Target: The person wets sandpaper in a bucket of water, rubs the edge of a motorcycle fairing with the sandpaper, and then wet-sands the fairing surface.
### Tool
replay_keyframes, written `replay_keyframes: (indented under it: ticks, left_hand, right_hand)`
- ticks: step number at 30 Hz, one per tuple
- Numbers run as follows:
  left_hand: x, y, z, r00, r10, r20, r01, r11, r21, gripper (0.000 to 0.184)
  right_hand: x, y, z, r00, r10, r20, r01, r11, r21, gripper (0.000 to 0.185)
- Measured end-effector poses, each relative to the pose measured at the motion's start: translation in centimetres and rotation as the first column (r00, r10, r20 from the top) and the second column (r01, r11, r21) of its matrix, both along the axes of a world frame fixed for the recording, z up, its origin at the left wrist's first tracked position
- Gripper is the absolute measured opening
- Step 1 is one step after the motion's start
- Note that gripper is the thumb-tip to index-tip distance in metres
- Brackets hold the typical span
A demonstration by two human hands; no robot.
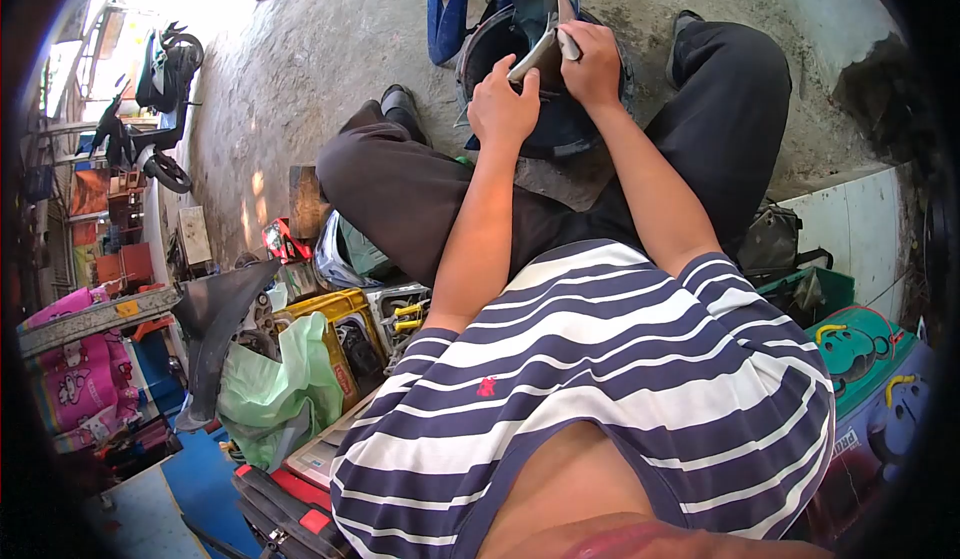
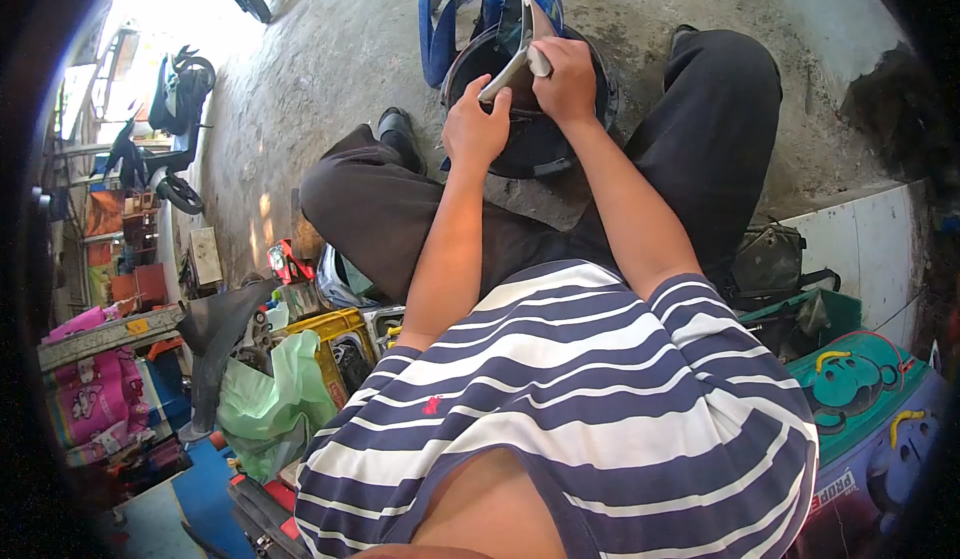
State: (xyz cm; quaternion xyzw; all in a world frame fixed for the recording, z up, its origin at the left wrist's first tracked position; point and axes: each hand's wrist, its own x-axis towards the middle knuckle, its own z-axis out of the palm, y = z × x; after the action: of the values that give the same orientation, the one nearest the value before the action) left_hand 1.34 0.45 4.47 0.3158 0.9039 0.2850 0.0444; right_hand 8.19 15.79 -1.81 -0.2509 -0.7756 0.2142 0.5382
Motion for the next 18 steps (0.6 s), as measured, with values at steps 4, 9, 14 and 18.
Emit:
replay_keyframes:
  ticks: [4,9,14,18]
  left_hand:
    - [0.1,0.0,0.2,1.0,0.012,0.014,-0.012,1.0,-0.019,0.054]
    - [0.0,0.0,0.1,1.0,0.009,0.003,-0.009,1.0,-0.002,0.053]
    - [0.0,0.0,0.1,1.0,0.008,0.013,-0.008,1.0,-0.012,0.053]
    - [0.0,0.0,0.2,1.0,0.004,-0.001,-0.004,1.0,-0.005,0.052]
  right_hand:
    - [0.2,-0.6,0.8,0.995,0.086,-0.044,-0.088,0.995,-0.036,0.031]
    - [0.1,-0.1,-0.1,1.0,0.022,0.005,-0.022,1.0,-0.008,0.033]
    - [-0.2,-0.4,0.2,0.997,0.08,-0.022,-0.081,0.995,-0.059,0.032]
    - [0.0,-0.6,0.8,0.994,0.102,-0.042,-0.104,0.994,-0.038,0.027]
